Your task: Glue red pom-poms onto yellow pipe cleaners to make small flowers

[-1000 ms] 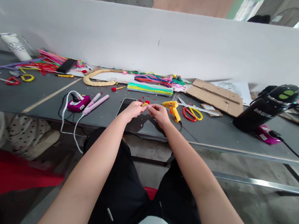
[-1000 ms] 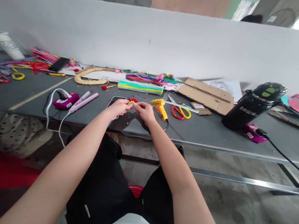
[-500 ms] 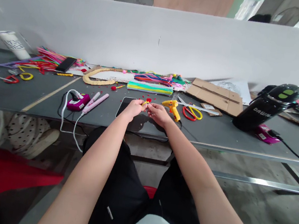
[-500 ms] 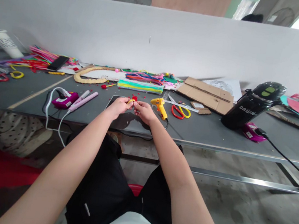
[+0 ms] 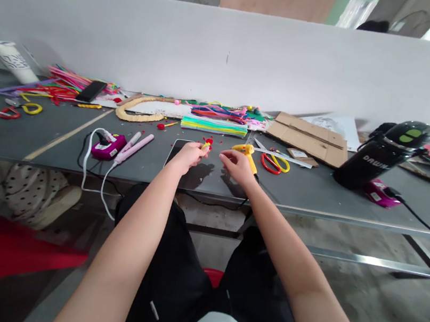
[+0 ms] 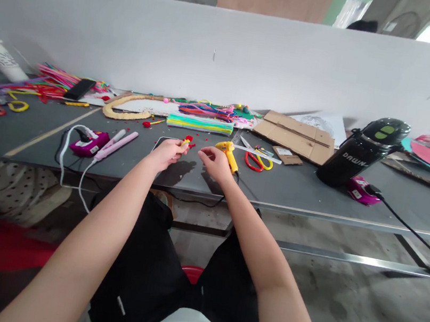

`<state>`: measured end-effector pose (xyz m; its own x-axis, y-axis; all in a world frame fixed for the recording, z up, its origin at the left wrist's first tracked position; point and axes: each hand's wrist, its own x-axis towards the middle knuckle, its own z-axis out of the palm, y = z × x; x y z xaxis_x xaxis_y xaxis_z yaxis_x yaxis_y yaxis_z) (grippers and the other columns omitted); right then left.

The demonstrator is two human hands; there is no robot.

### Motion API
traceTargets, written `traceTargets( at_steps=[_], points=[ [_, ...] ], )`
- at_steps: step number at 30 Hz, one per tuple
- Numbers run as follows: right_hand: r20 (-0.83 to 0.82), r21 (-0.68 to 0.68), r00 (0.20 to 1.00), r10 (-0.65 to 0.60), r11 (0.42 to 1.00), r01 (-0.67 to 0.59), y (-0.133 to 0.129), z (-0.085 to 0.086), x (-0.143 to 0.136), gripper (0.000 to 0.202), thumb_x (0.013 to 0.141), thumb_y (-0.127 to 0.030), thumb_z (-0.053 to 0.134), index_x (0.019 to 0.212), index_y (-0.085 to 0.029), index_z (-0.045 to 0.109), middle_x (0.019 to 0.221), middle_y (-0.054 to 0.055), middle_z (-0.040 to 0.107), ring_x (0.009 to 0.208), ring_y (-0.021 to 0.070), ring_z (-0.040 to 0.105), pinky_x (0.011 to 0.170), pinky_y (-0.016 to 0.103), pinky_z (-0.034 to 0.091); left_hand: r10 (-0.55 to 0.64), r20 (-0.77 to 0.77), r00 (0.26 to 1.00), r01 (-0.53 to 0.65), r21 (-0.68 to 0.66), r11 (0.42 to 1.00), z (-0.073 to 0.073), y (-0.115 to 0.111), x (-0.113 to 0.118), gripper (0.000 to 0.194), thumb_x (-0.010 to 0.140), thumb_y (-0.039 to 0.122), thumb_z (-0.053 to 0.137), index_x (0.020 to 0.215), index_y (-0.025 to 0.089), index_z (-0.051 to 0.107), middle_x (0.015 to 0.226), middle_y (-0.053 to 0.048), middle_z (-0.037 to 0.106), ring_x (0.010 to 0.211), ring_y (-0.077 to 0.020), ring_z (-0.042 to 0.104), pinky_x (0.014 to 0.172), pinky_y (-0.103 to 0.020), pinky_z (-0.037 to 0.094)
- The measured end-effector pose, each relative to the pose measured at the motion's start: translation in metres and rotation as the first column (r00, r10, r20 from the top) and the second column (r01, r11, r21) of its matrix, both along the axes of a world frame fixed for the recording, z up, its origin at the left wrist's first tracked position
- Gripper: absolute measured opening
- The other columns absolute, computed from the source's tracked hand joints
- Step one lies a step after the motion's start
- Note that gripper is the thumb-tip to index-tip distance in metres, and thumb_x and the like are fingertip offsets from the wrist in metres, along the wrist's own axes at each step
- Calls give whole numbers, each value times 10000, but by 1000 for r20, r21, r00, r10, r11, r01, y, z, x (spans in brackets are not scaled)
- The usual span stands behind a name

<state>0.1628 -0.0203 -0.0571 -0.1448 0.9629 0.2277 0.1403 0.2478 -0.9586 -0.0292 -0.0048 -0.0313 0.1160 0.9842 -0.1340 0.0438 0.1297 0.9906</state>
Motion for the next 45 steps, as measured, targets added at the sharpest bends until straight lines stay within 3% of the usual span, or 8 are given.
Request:
traceTargets(
  at_steps=[4, 12, 21, 29, 45],
  points=[
    [-187, -137, 982, 19, 990, -45, 11, 2, -16, 360, 733, -492, 802, 893, -181, 716, 800, 22, 693, 632, 124, 571, 564, 261, 439, -21, 3, 1000, 21, -19, 1000, 0, -1, 4, 204, 826, 271, 722, 758, 153, 571, 690, 10, 541, 416, -25, 302, 414, -213, 135],
    [-338, -213, 938, 75, 965, -154, 22, -8, -29, 497, 605, -554, 867, 866, -166, 701, 760, 6, 659, 586, 87, 505, 537, 240, 385, -47, -2, 999, 47, -47, 998, -1, -3, 0, 212, 812, 262, 749, 765, 146, 578, 697, 2, 534, 416, -18, 301, 418, -208, 123],
    [-419, -164, 907, 48, 978, -128, 25, -9, -27, 514, 593, -596, 876, 797, -186, 645, 679, -29, 561, 574, 78, 443, 530, 234, 340, -38, -16, 999, 37, -71, 997, 2, -5, 2, 171, 853, 277, 709, 840, 142, 605, 739, -11, 543, 417, -17, 298, 409, -208, 121],
    [-428, -113, 903, 41, 989, -99, 27, -11, -25, 514, 622, -629, 847, 785, -191, 635, 639, -42, 524, 566, 81, 414, 534, 235, 311, -83, -60, 995, 78, -91, 993, 4, -7, 2, 156, 901, 253, 588, 880, 112, 653, 738, -16, 538, 397, -15, 277, 408, -202, 97],
    [-328, -80, 944, -27, 997, 1, 26, -11, -29, 520, 612, -629, 834, 807, -173, 680, 626, -38, 569, 560, 85, 396, 536, 257, 294, -113, -185, 976, 102, -70, 992, 5, -8, 2, 162, 830, 297, 630, 820, 135, 642, 729, -5, 539, 426, -30, 292, 429, -221, 111]
  ],
)
